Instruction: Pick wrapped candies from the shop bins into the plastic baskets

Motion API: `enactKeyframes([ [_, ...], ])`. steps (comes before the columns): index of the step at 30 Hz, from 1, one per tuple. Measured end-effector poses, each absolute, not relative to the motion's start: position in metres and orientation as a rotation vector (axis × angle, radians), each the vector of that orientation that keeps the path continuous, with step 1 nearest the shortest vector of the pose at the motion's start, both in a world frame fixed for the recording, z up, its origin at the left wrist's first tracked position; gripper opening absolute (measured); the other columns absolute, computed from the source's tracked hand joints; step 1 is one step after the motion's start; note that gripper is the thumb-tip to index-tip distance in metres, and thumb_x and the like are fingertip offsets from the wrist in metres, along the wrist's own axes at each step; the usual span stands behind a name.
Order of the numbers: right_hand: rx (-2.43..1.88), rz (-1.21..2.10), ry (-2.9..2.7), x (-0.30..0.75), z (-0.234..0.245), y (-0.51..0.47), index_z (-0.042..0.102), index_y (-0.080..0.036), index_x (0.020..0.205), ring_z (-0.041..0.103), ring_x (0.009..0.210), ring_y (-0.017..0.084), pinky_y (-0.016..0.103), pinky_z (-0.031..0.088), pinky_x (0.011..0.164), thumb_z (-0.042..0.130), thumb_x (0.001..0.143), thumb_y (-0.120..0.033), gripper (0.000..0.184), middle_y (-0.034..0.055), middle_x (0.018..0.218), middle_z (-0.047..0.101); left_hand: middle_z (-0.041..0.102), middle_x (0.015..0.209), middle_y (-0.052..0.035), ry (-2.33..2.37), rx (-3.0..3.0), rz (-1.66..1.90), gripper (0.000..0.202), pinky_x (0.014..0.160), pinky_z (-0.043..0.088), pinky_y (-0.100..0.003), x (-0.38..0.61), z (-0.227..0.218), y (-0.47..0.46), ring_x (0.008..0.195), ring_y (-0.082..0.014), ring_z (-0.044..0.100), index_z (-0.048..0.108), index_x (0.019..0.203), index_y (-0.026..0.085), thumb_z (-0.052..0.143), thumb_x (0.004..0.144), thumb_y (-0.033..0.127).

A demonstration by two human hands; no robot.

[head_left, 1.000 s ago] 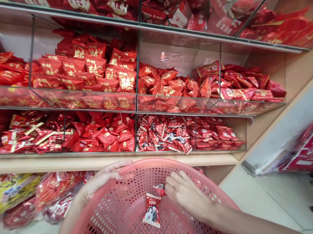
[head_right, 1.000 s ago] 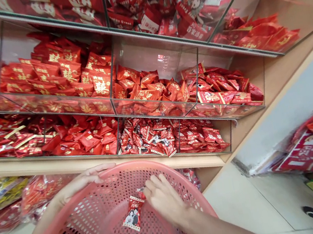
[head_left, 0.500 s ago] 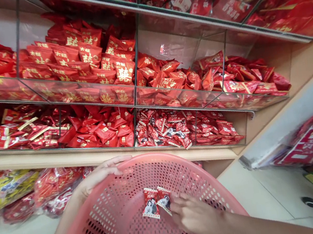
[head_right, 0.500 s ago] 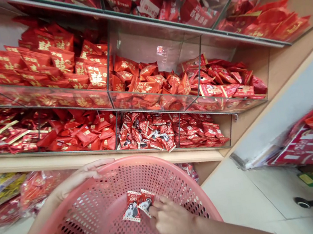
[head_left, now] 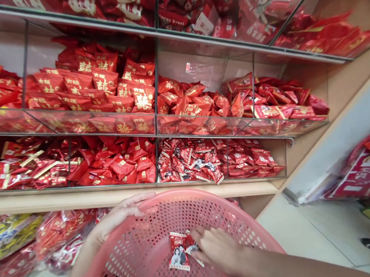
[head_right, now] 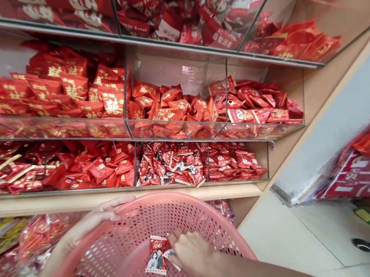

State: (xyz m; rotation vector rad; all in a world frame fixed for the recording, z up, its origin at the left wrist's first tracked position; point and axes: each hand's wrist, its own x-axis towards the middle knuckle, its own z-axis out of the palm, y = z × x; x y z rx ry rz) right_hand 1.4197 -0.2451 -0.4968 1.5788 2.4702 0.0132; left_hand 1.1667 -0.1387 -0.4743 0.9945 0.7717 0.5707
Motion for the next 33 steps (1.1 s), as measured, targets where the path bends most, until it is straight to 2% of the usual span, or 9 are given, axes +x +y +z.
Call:
enactKeyframes([
  [4, 1.440, 0.154, 2.549, 1.415, -0.502, -0.247, 0.056, -0.012, 0.103, 0.065, 0.071, 0.023, 0.031, 0.050, 0.055, 0.054, 0.082, -0.033, 0.030, 0.0103, 0.088, 0.064, 0.061, 0.119, -0.0074, 0.710, 0.970, 0.566, 0.064, 0.089, 0.045, -0.042, 1.165, -0.474, -0.138, 0.107, -0.0282, 0.057, 0.051, 0.125, 0.023, 0.057, 0.062, 0.007],
  [8, 1.473, 0.211, 2.714, 1.410, -0.470, -0.239, 0.057, -0.016, 0.091, 0.063, 0.077, 0.022, 0.031, 0.048, 0.062, 0.047, 0.085, -0.035, 0.022, 0.0069, 0.085, 0.063, 0.057, 0.125, -0.0046, 0.704, 1.011, 0.580, 0.060, 0.093, 0.043, -0.041, 1.163, -0.475, -0.137, 0.116, -0.0275, 0.050, 0.055, 0.120, 0.024, 0.056, 0.062, 0.005],
  [13, 1.837, 0.326, 2.834, 1.414, -0.399, -0.203, 0.056, -0.018, 0.088, 0.059, 0.079, 0.016, 0.026, 0.043, 0.068, 0.036, 0.091, -0.028, 0.022, 0.0048, 0.085, 0.063, 0.053, 0.129, -0.0046, 0.698, 1.009, 0.614, 0.059, 0.091, 0.044, -0.041, 1.163, -0.477, -0.138, 0.115, -0.0288, 0.050, 0.056, 0.119, 0.024, 0.054, 0.063, 0.006],
  [17, 2.227, 0.453, 2.668, 1.417, -0.369, -0.171, 0.055, -0.019, 0.096, 0.060, 0.084, 0.017, 0.025, 0.042, 0.068, 0.043, 0.088, -0.034, 0.021, 0.0063, 0.090, 0.063, 0.052, 0.130, -0.0057, 0.696, 1.004, 0.609, 0.062, 0.089, 0.046, -0.042, 1.164, -0.481, -0.137, 0.114, -0.0296, 0.051, 0.055, 0.121, 0.023, 0.053, 0.062, 0.004],
  [23, 2.268, 0.535, 2.487, 1.391, -0.381, -0.150, 0.054, -0.016, 0.096, 0.063, 0.082, 0.022, 0.029, 0.045, 0.062, 0.046, 0.085, -0.037, 0.025, 0.0098, 0.095, 0.063, 0.053, 0.130, -0.0065, 0.667, 0.978, 0.625, 0.068, 0.087, 0.046, -0.044, 1.161, -0.487, -0.135, 0.113, -0.0305, 0.052, 0.048, 0.127, 0.025, 0.054, 0.062, 0.005],
  [27, 2.265, 0.526, 2.374, 1.374, -0.389, -0.141, 0.054, -0.013, 0.097, 0.064, 0.080, 0.024, 0.030, 0.047, 0.062, 0.044, 0.086, -0.028, 0.021, 0.0128, 0.093, 0.063, 0.052, 0.130, -0.0051, 0.677, 1.012, 0.651, 0.071, 0.090, 0.045, -0.038, 1.160, -0.485, -0.137, 0.118, -0.0284, 0.048, 0.049, 0.127, 0.026, 0.054, 0.060, 0.005],
  [30, 2.271, 0.496, 2.341, 1.372, -0.389, -0.137, 0.055, -0.012, 0.098, 0.065, 0.081, 0.023, 0.029, 0.048, 0.062, 0.041, 0.086, -0.019, 0.020, 0.0136, 0.093, 0.063, 0.052, 0.131, -0.0052, 0.690, 1.018, 0.624, 0.067, 0.088, 0.047, -0.040, 1.161, -0.483, -0.138, 0.116, -0.0297, 0.049, 0.051, 0.125, 0.025, 0.055, 0.060, 0.008],
  [33, 2.280, 0.482, 2.343, 1.375, -0.388, -0.136, 0.055, -0.011, 0.096, 0.065, 0.080, 0.023, 0.028, 0.047, 0.062, 0.040, 0.086, -0.018, 0.019, 0.0128, 0.089, 0.063, 0.053, 0.129, -0.0056, 0.705, 1.011, 0.621, 0.061, 0.086, 0.048, -0.040, 1.162, -0.481, -0.139, 0.116, -0.0297, 0.050, 0.055, 0.120, 0.023, 0.056, 0.060, 0.009],
])
